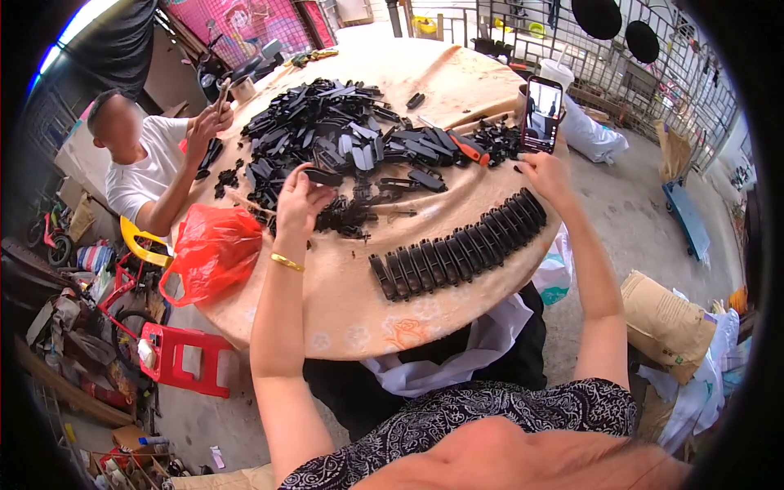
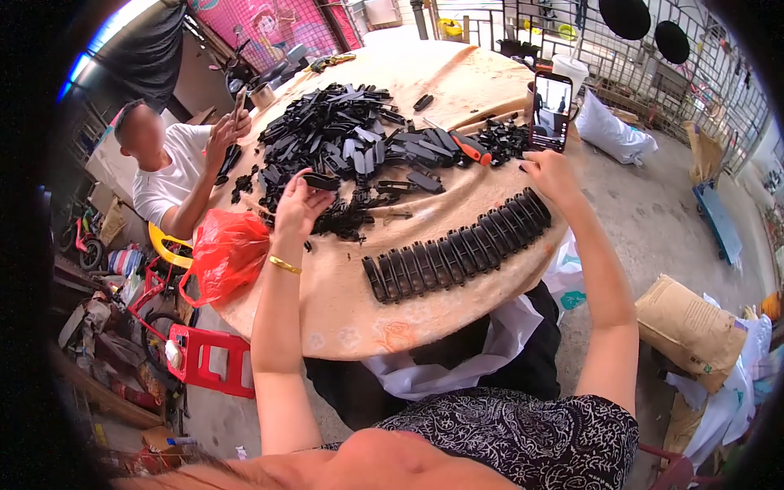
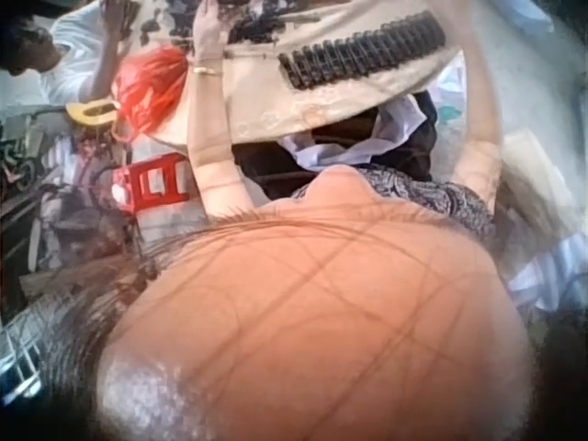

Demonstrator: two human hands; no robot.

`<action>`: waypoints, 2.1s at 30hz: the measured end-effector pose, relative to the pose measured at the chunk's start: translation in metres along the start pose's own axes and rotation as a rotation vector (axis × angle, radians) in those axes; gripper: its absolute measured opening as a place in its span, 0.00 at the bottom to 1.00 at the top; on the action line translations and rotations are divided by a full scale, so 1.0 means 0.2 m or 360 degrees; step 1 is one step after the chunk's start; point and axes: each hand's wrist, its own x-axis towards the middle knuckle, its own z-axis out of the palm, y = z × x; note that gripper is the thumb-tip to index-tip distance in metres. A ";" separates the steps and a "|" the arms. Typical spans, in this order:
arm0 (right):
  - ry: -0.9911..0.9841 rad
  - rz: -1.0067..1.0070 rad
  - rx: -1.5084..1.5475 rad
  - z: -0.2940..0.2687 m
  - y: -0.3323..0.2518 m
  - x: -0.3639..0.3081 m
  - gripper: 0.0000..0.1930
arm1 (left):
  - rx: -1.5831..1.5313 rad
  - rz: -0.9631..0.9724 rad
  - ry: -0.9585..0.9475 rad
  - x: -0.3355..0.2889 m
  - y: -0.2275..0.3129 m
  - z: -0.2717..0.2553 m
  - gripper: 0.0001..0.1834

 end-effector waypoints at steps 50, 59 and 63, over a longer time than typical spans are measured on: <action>-0.0009 -0.0392 0.1688 0.18 -0.96 -0.07 0.06 | -0.0570 -0.0364 -0.0850 -0.32 -0.06 0.34 0.14; 0.0296 -0.0771 0.1155 0.18 -0.93 -0.07 0.05 | -0.0435 -0.0225 -0.0818 -0.35 -0.07 0.37 0.22; 0.0484 -0.1050 0.0673 0.17 -0.92 -0.07 0.07 | -0.0407 -0.0206 -0.0746 -0.35 -0.08 0.38 0.21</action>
